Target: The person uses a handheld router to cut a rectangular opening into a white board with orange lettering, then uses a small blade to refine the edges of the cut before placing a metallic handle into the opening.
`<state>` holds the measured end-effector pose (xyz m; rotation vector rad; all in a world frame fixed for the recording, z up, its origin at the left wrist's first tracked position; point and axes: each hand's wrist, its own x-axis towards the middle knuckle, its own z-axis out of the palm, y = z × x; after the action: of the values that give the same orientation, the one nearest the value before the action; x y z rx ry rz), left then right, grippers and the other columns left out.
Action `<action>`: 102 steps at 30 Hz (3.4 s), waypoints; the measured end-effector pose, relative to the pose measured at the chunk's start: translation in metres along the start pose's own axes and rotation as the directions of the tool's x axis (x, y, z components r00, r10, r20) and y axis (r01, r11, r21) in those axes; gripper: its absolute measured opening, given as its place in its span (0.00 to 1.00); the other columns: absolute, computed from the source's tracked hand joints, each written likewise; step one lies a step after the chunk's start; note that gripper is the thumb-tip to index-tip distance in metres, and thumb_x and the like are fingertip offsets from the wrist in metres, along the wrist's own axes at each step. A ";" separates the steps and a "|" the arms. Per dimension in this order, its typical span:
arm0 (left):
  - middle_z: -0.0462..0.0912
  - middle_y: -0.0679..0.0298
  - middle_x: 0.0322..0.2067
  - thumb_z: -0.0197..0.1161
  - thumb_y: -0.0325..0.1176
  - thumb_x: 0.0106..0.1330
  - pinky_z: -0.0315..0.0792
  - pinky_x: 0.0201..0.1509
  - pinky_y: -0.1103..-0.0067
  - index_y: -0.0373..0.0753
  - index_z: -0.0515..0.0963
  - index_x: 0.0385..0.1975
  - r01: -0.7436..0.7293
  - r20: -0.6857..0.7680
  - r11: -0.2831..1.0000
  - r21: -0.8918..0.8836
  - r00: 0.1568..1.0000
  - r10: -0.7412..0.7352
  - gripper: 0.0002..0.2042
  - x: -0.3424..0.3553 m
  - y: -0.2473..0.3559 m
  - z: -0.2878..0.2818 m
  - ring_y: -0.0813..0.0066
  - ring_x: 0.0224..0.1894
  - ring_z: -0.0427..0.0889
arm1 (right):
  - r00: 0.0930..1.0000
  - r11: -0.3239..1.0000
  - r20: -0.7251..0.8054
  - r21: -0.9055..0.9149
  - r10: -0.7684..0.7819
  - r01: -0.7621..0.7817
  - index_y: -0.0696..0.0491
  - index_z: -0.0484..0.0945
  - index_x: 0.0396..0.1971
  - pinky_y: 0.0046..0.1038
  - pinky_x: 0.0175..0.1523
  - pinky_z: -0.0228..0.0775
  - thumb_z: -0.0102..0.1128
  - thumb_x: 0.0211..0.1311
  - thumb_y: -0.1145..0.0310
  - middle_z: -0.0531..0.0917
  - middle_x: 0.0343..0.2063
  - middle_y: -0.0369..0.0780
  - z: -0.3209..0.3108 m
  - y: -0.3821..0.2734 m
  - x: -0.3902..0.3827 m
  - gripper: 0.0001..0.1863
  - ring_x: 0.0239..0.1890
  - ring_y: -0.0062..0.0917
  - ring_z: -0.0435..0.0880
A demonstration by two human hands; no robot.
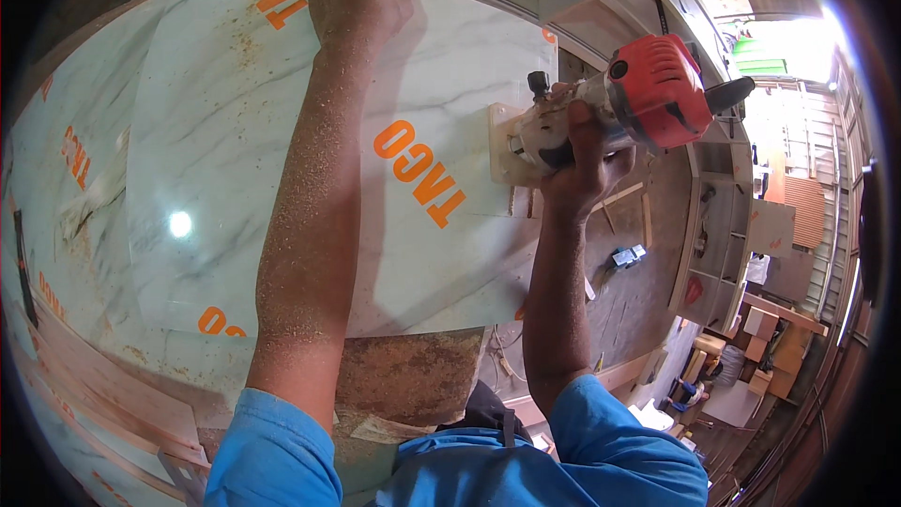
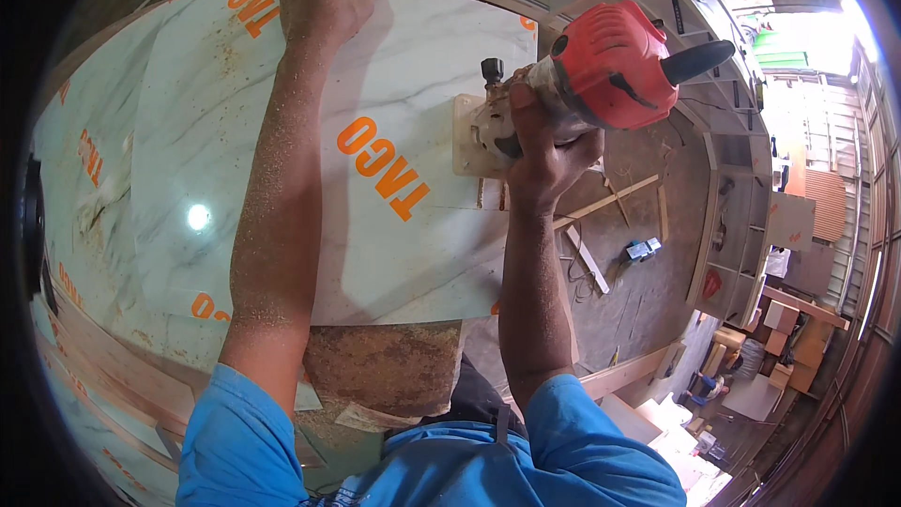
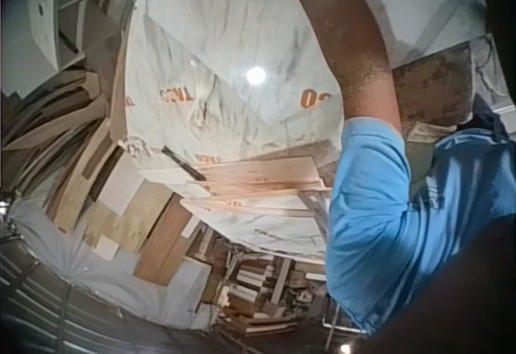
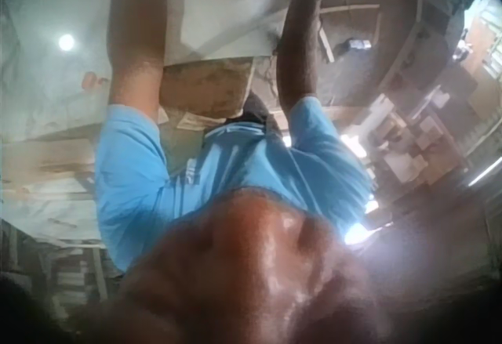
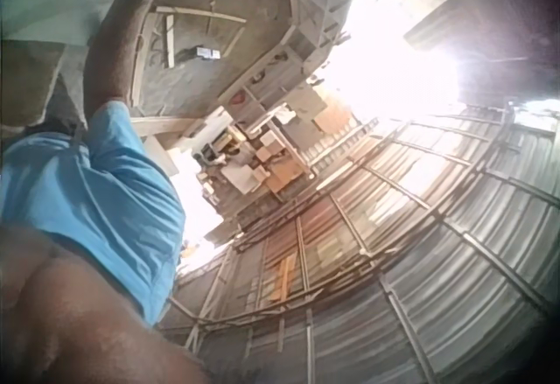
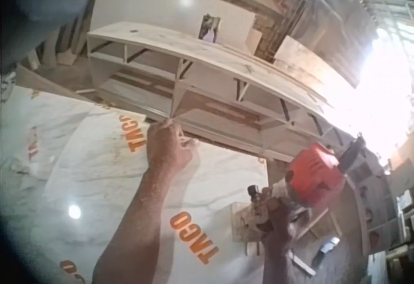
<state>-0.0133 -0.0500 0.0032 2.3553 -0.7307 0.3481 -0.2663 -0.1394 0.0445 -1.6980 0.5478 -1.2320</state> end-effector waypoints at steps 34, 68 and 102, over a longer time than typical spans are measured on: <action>0.81 0.64 0.33 0.74 0.55 0.59 0.73 0.53 0.64 0.41 0.83 0.28 -0.044 0.001 0.998 0.049 0.999 0.044 0.20 0.000 -0.006 0.007 0.64 0.41 0.81 | 0.999 0.998 -0.034 0.048 0.033 -0.031 0.60 0.76 0.49 0.29 0.48 0.76 0.77 0.49 0.67 0.84 0.38 0.39 0.021 0.007 0.028 0.28 0.38 0.25 0.84; 0.83 0.50 0.37 0.81 0.42 0.48 0.72 0.57 0.62 0.33 0.80 0.24 0.223 0.022 0.973 -0.062 0.975 -0.222 0.19 0.002 0.011 0.007 0.50 0.47 0.81 | 0.985 0.984 -0.002 0.039 0.172 -0.172 0.59 0.82 0.42 0.29 0.51 0.77 0.76 0.49 0.72 0.87 0.37 0.39 -0.014 -0.024 -0.031 0.19 0.38 0.24 0.86; 0.85 0.49 0.34 0.82 0.46 0.46 0.73 0.55 0.62 0.31 0.83 0.25 0.067 -0.064 0.997 -0.024 0.996 -0.068 0.22 0.000 0.019 -0.009 0.53 0.45 0.83 | 0.950 0.943 0.012 -0.121 -0.312 0.312 0.66 0.76 0.49 0.37 0.45 0.84 0.68 0.56 0.74 0.84 0.38 0.47 0.011 0.023 0.018 0.21 0.38 0.34 0.88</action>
<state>-0.0248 -0.0564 0.0198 2.3308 -0.6197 0.3835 -0.2453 -0.1594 0.0325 -1.9384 0.3717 -1.4529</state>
